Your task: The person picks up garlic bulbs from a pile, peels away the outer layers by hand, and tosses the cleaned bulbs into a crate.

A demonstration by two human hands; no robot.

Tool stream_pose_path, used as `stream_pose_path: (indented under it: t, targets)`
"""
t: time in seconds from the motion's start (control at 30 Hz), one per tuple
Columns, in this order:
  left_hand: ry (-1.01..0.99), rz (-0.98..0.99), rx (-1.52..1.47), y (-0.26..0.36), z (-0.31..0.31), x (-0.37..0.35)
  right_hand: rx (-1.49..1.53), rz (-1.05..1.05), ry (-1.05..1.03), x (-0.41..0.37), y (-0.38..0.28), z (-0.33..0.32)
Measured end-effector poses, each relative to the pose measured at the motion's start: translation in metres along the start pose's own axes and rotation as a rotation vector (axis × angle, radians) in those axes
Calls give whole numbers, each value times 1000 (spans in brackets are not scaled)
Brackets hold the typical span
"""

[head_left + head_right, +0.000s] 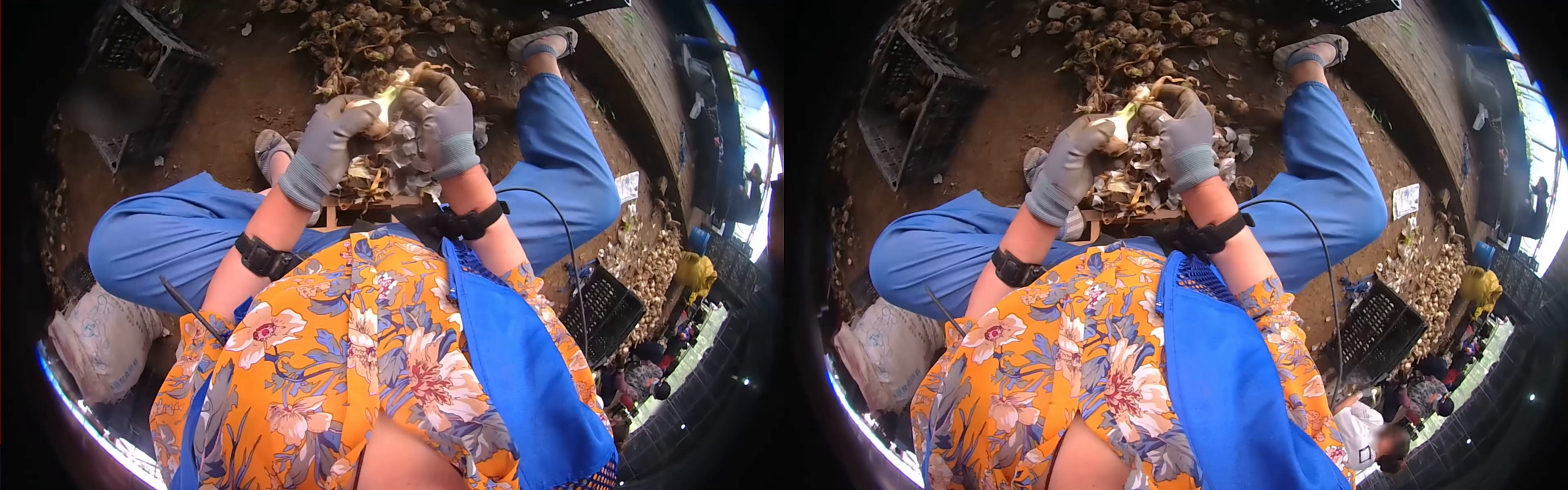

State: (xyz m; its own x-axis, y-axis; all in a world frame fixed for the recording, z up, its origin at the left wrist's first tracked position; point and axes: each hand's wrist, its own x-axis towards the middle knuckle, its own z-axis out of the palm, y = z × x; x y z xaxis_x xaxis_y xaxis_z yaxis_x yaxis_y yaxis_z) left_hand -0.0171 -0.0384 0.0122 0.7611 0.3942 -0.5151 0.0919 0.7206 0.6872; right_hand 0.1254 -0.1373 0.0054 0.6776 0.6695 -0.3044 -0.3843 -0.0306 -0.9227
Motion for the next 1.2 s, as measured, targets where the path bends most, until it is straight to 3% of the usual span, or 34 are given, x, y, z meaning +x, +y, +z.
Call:
stream_pose_path:
  t: [0.03, 0.1, 0.13, 0.23, 0.27, 0.3, 0.37, 0.43, 0.47, 0.53, 0.57, 0.6, 0.63, 0.73, 0.83, 0.87, 1.0, 1.2]
  targets:
    - [-2, -4, -3, -3, -3, 0, -61, -73, 30, 0, 2, 0]
    - [-178, -116, -367, -12, -11, 2, 18, -81, 53, 4, 4, 0]
    - [-219, -120, -395, -13, -12, 3, -33, -95, 56, 4, 3, 0]
    - [-255, -145, -365, -16, -21, 8, -80, -169, 74, 17, 9, -12]
    - [-254, -143, -368, -15, -23, 5, -87, -201, 249, 30, 13, -30]
    - [-222, -93, -189, -9, -23, -4, -93, -231, 424, 38, 12, -48]
    - [-182, -41, -2, -3, -21, -10, -28, 33, 391, 42, -9, -86]
    - [88, 479, 762, -2, -9, -9, -989, -263, 50, 49, -7, -102]
    - [82, 412, 656, 1, -6, -8, -1197, -585, 33, 44, 6, -104]
    - [137, 510, 826, 2, -5, -5, -843, -95, -142, 13, -17, -55]
    - [198, 599, 1004, 2, -5, -5, -418, 166, -200, -1, -26, -36]
    - [223, 691, 1108, 0, -5, -4, -418, 27, -241, -8, -22, -26]
    - [219, 688, 1116, 1, -4, -5, -362, 25, -281, -12, -20, -14]
    - [204, 918, 1215, 5, 1, -5, -157, 210, -290, -21, -33, 11]
    - [172, 1019, 1283, 11, 4, -3, -63, 203, -264, -15, -20, 13]
    - [179, 1017, 1281, 11, 3, -3, -90, 137, -311, -11, -12, 9]
    - [210, 972, 1239, 8, -3, -6, -176, 188, -351, -20, -34, 14]
    - [212, 984, 1235, 9, -2, -5, 22, 156, -398, -21, -26, 12]
